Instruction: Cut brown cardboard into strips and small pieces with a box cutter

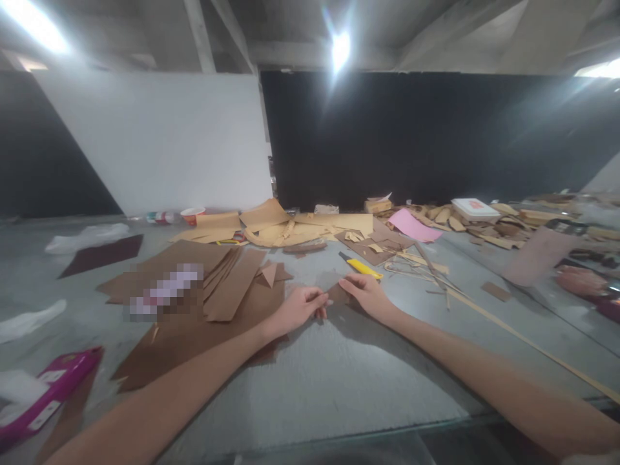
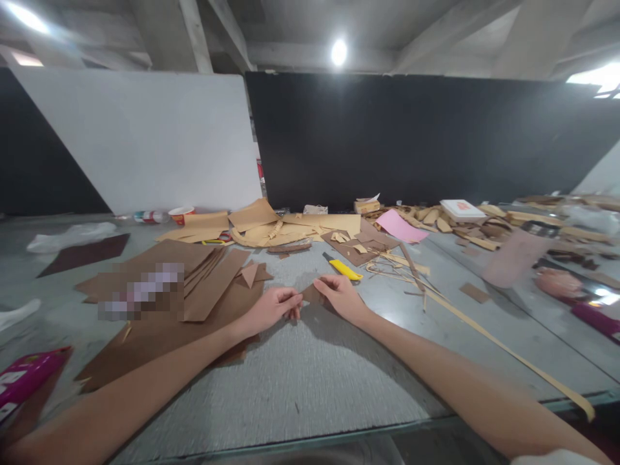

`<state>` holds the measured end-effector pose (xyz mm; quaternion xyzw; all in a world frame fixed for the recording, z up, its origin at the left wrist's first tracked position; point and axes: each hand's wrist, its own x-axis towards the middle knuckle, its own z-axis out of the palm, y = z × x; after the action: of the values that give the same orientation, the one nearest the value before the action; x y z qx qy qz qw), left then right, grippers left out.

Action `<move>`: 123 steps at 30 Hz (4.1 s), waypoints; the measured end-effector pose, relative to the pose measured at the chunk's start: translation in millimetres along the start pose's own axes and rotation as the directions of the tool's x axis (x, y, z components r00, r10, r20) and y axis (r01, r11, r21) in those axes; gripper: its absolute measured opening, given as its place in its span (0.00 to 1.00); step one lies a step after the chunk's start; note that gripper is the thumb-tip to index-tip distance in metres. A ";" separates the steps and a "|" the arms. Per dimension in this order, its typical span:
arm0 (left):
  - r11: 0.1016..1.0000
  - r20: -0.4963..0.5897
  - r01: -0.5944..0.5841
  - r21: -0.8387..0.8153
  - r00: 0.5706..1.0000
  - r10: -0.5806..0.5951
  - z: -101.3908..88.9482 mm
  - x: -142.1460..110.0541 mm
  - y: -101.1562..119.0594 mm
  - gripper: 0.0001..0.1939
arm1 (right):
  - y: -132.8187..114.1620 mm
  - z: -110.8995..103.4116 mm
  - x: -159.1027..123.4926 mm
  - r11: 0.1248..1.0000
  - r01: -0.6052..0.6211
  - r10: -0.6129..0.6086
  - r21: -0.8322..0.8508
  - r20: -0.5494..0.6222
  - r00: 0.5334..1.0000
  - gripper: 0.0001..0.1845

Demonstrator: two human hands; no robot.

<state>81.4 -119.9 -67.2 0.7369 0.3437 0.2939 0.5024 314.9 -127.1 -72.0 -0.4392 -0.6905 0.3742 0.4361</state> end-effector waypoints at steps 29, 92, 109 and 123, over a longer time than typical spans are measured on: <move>0.993 -0.118 -0.026 -0.119 0.993 0.011 0.0 -2.5 -2.6 0.26 | 6.0 -1.7 -0.7 0.997 -0.019 0.032 -0.069 0.185 0.982 0.26; 0.749 0.235 -0.391 0.536 0.921 0.312 -13.6 7.1 -13.0 0.23 | 23.6 -29.6 6.4 0.608 0.433 -0.233 -0.666 0.372 0.899 0.18; 0.730 0.215 -0.397 0.556 0.917 0.336 -14.9 16.0 -19.8 0.16 | 23.3 -28.5 6.1 0.605 0.447 -0.253 -0.659 0.374 0.892 0.19; 0.734 0.258 -0.426 0.528 0.905 0.339 -17.1 17.2 -16.4 0.16 | 23.3 -26.1 5.9 0.584 0.376 -0.124 -0.719 0.379 0.917 0.20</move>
<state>74.8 -92.7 -75.6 0.9273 0.2193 0.2196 0.2093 344.4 -110.3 -82.5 -0.4217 -0.8944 0.0313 0.1453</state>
